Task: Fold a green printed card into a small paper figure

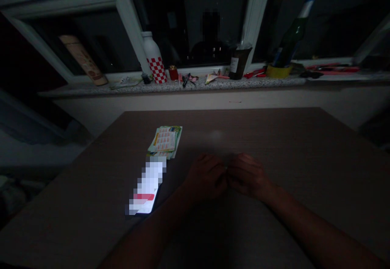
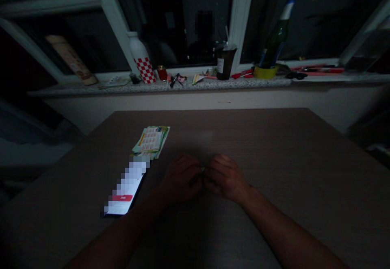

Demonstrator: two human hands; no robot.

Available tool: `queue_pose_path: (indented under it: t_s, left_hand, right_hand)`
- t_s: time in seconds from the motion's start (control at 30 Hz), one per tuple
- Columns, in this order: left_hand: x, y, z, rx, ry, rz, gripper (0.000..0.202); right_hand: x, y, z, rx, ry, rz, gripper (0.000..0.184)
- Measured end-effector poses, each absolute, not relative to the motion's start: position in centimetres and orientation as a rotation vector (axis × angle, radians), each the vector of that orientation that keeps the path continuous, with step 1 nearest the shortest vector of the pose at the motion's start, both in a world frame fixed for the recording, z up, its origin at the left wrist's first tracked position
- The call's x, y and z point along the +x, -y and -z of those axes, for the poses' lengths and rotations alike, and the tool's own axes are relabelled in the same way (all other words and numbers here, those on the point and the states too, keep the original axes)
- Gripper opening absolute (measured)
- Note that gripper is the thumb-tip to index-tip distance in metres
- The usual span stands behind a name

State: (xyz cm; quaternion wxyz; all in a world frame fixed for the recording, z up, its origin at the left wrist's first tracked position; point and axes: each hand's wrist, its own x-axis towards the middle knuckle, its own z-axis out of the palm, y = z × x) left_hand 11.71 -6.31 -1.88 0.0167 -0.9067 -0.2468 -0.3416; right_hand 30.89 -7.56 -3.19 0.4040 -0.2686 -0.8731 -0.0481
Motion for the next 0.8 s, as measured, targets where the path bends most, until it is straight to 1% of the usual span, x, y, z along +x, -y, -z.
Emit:
queue_pose_path:
  t_s: [0.17,0.33,0.63,0.8]
  left_hand:
    - [11.63,6.15,1.9,-2.827,0.781,1.032,0.007]
    - [11.74,6.02,1.99,-2.816,0.773,1.02,0.009]
    - [11.71,6.0,1.55,-2.803,0.765,1.017,0.008]
    - [10.74,5.71,1.32,-2.81,0.815,1.027,0.002]
  right_hand:
    - [30.95,7.5,3.31,-0.672,2.223,0.159,0.002]
    - [31.13,7.4,3.59,-0.627,2.222,0.136,0.009]
    - [30.95,7.47,3.52,-0.622,2.189,0.114,0.006]
    - [31.53,7.61,3.14,-0.645,2.173,0.107,0.008]
